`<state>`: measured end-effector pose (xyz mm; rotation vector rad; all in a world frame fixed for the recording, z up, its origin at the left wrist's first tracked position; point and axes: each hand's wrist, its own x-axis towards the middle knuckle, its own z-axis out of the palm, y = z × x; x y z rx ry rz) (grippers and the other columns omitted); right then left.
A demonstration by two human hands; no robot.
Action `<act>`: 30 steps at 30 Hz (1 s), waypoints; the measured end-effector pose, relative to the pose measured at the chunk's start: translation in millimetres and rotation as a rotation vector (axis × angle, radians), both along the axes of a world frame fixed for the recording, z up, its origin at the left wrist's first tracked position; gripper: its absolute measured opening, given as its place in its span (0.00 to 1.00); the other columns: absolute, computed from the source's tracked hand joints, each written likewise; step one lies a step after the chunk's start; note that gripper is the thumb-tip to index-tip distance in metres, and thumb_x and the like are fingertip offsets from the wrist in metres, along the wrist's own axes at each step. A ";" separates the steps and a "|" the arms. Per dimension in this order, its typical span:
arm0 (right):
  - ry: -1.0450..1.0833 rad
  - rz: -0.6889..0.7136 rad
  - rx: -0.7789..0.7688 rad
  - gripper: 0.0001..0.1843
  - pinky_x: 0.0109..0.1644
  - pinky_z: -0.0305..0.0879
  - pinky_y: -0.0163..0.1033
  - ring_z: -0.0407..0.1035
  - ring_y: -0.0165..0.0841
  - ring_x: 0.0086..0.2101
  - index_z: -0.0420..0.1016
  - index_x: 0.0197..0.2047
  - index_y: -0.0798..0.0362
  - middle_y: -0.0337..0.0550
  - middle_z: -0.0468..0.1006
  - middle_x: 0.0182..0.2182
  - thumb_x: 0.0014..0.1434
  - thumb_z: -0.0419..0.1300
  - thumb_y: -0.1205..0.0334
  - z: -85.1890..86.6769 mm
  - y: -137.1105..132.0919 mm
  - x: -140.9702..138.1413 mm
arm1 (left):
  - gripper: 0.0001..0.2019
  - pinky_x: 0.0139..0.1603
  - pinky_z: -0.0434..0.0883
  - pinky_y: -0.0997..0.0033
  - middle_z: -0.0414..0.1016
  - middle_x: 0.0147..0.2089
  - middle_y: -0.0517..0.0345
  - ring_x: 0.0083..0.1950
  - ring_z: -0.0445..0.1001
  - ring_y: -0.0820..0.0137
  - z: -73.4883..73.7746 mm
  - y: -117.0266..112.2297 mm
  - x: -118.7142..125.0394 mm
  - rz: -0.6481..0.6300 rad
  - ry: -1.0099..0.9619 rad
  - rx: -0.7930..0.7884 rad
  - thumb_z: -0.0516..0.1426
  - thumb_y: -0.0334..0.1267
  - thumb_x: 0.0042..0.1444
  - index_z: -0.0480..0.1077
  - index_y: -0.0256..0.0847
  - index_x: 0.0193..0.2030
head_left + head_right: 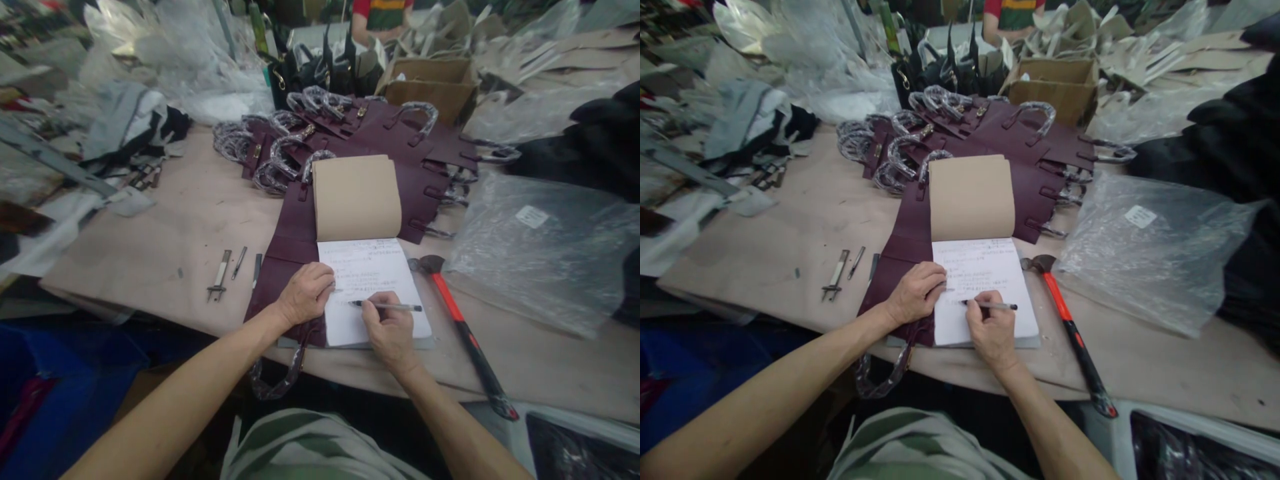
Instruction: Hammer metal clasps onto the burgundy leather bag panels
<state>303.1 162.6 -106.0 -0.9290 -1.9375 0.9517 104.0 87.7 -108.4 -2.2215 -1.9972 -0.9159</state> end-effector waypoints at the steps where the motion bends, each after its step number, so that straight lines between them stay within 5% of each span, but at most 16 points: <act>1: 0.003 0.005 -0.052 0.09 0.26 0.59 0.34 0.62 0.28 0.20 0.68 0.30 0.51 0.33 0.68 0.19 0.59 0.59 0.57 1.9 0.8 -0.3 | 0.05 0.50 0.70 0.59 0.75 0.46 0.49 0.49 0.71 0.61 -0.5 -0.1 -0.3 0.000 0.002 -0.004 0.54 0.31 0.63 0.71 0.38 0.39; 7: -0.010 0.025 -0.248 0.11 0.25 0.57 0.34 0.60 0.28 0.19 0.66 0.30 0.50 0.32 0.66 0.18 0.60 0.59 0.53 12.3 4.0 -1.7 | 0.05 0.51 0.70 0.59 0.75 0.46 0.49 0.49 0.71 0.62 -2.0 0.1 -1.8 -0.004 0.011 -0.010 0.54 0.31 0.63 0.72 0.39 0.39; 30: -0.053 0.037 0.142 0.07 0.27 0.60 0.34 0.64 0.28 0.22 0.68 0.31 0.50 0.34 0.69 0.21 0.61 0.57 0.60 -4.4 -1.2 0.8 | 0.06 0.50 0.70 0.59 0.75 0.45 0.49 0.48 0.71 0.62 1.0 0.6 -1.4 -0.006 -0.002 -0.013 0.53 0.31 0.63 0.71 0.38 0.39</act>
